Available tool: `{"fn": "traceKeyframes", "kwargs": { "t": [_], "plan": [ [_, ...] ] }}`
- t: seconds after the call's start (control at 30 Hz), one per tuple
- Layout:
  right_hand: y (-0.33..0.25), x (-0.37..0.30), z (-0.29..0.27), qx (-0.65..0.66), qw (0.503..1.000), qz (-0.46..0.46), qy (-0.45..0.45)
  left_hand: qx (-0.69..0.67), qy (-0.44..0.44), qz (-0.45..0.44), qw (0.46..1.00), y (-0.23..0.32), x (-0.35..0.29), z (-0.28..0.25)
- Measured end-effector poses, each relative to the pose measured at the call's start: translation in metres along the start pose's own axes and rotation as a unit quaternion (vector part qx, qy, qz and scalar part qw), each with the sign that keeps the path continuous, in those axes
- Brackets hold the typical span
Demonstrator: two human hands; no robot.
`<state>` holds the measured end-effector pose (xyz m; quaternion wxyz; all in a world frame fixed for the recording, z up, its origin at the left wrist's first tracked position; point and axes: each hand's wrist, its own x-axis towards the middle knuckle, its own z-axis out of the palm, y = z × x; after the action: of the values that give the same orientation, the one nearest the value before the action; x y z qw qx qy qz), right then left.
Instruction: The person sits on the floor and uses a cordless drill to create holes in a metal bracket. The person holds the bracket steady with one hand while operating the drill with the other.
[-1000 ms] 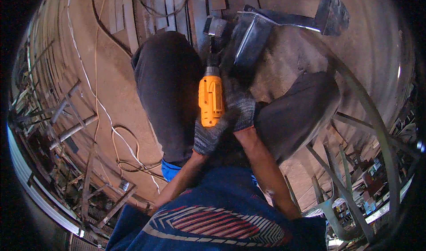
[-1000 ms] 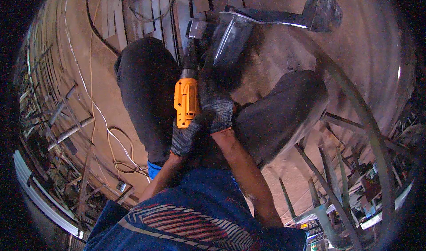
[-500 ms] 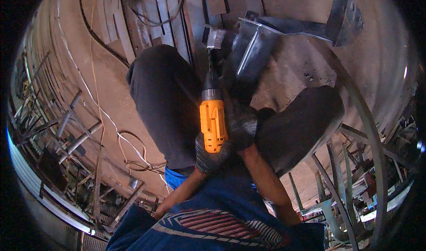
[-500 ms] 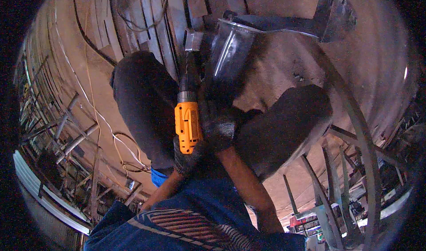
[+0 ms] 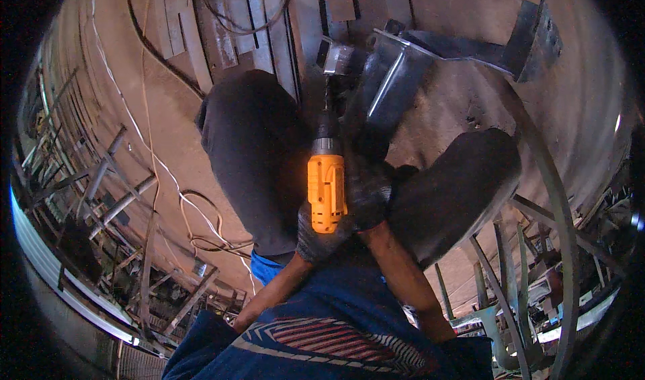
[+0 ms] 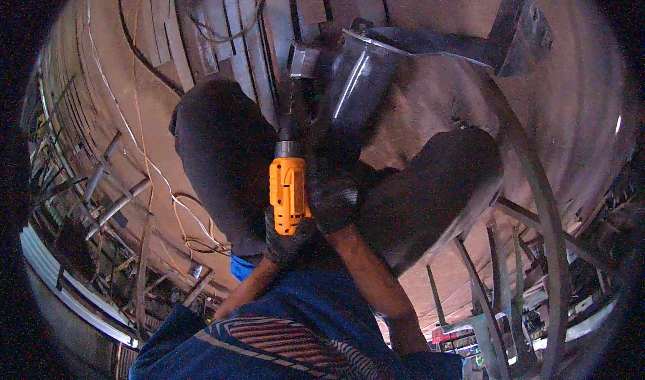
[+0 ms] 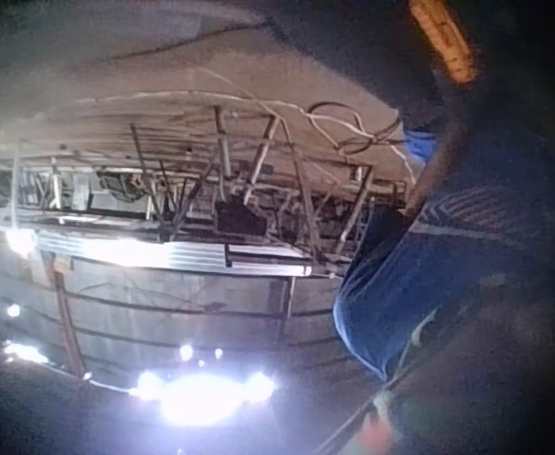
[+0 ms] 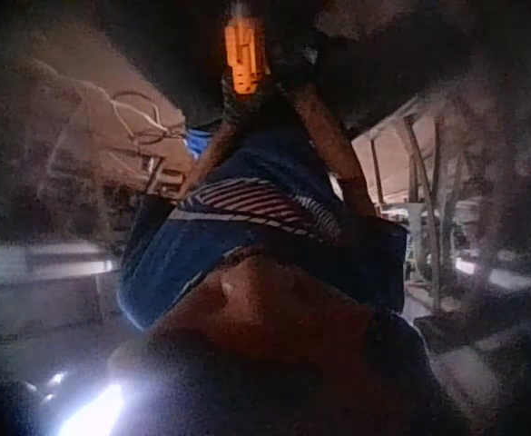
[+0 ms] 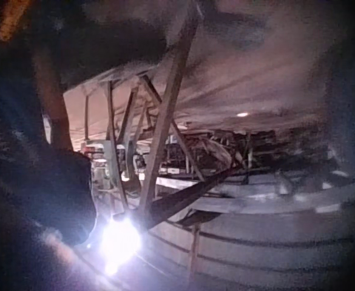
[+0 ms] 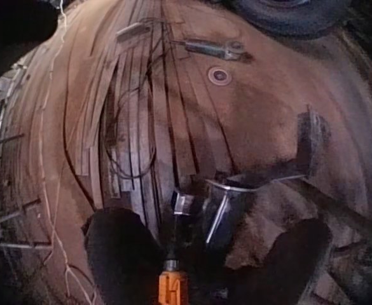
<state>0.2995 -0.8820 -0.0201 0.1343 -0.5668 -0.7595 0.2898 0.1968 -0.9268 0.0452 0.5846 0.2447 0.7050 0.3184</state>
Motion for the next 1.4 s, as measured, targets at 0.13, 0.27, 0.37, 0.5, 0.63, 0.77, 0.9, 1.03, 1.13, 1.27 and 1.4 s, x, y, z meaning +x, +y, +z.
{"fn": "traceKeyframes", "kwargs": {
  "t": [0.13,0.27,0.37,0.5,0.63,0.77,0.9,1.03,1.13,1.27,1.4],
  "plan": [
    [0.000,0.000,-0.009,-0.022,0.998,0.012,-0.053,-0.016,-0.009,0.000,1.000,0.002,0.002,0.003],
    [0.006,0.001,-0.005,-0.012,0.999,0.012,-0.036,0.016,-0.054,-0.016,0.998,-0.002,0.001,0.002],
    [0.006,0.001,-0.002,-0.004,1.000,0.006,-0.021,0.034,-0.055,-0.032,0.997,-0.003,0.000,0.000],
    [0.007,0.000,-0.003,-0.007,1.000,0.003,-0.015,0.054,-0.009,0.013,0.998,0.005,0.006,0.007],
    [0.006,0.007,-0.007,-0.012,1.000,-0.006,0.011,0.061,-0.005,0.020,0.998,0.003,0.005,0.007],
    [0.009,0.001,-0.002,0.049,0.998,0.012,-0.036,0.062,-0.015,-0.007,0.998,0.009,0.005,0.007],
    [0.014,0.004,-0.011,0.027,0.999,0.021,-0.042,0.011,-0.009,-0.020,1.000,0.009,0.005,0.016],
    [0.011,0.001,-0.003,0.049,0.996,0.020,-0.065,0.035,0.007,-0.011,0.999,0.001,0.002,0.010],
    [0.012,0.007,-0.013,0.041,0.997,0.028,-0.059,0.018,0.000,-0.016,1.000,0.007,0.004,0.015],
    [0.014,0.008,-0.014,0.036,0.998,0.022,-0.037,0.015,-0.017,-0.039,0.999,-0.002,0.000,0.013],
    [0.010,0.006,-0.005,0.039,0.999,0.007,-0.035,0.012,0.013,-0.024,1.000,-0.004,-0.002,0.011]
  ]
}}
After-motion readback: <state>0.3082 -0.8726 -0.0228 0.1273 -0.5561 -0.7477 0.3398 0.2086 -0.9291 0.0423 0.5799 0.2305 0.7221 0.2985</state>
